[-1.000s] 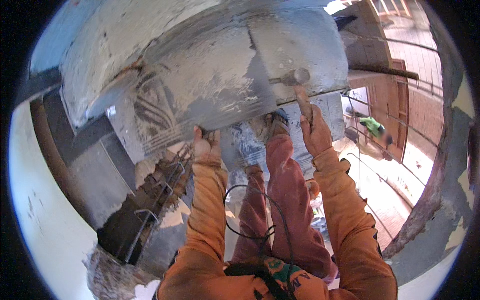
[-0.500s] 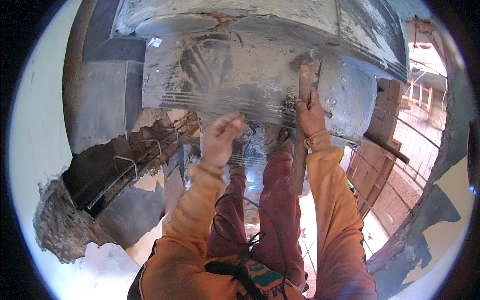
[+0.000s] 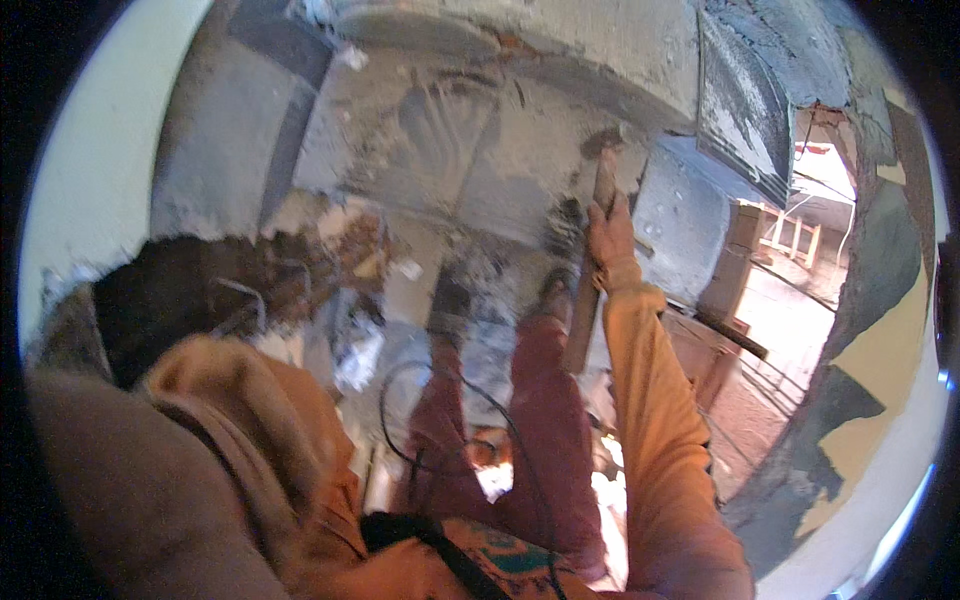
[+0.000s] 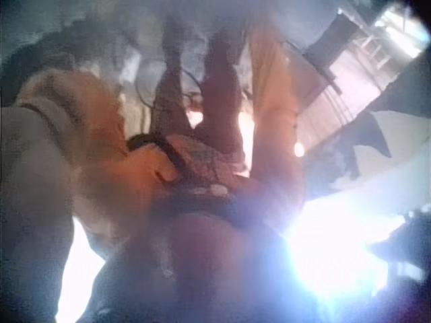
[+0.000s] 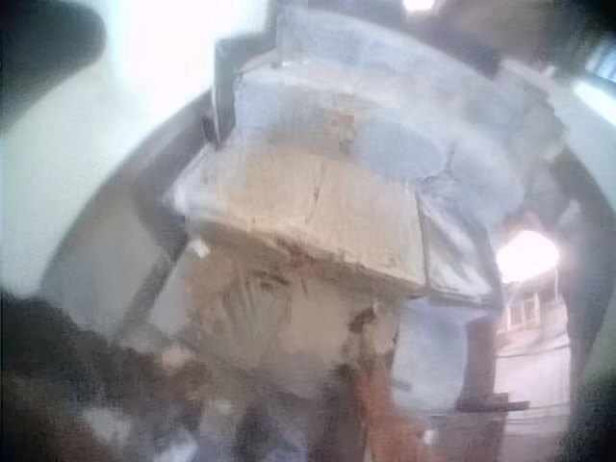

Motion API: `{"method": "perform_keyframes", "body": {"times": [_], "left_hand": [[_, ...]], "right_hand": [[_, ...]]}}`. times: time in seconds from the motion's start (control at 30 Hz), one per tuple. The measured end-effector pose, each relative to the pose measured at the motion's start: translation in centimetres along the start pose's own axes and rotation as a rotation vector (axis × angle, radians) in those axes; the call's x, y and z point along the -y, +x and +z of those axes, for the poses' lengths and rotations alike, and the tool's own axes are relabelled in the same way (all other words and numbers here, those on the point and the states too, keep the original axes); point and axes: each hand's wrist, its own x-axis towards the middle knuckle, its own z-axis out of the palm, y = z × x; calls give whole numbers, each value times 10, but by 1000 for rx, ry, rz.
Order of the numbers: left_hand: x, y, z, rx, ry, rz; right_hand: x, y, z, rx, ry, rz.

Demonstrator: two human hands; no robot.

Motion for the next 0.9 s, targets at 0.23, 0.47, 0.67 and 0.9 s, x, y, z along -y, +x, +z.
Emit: {"method": "perform_keyframes", "body": {"times": [0.23,0.47,0.67,0.9], "left_hand": [[-18,-21,-15,-51,-21,-21],[-19,9,-27,-71,-22,-37],[52,-89,25,-431,-204,-969],[113,-297,147,-935,-547,-1847]], "right_hand": [[-4,-51,-5,-18,-27,-85],[15,-38,-4,158,35,115],[6,-5,14,-55,-4,38],[35,-8,20,-194,28,-109]]}}
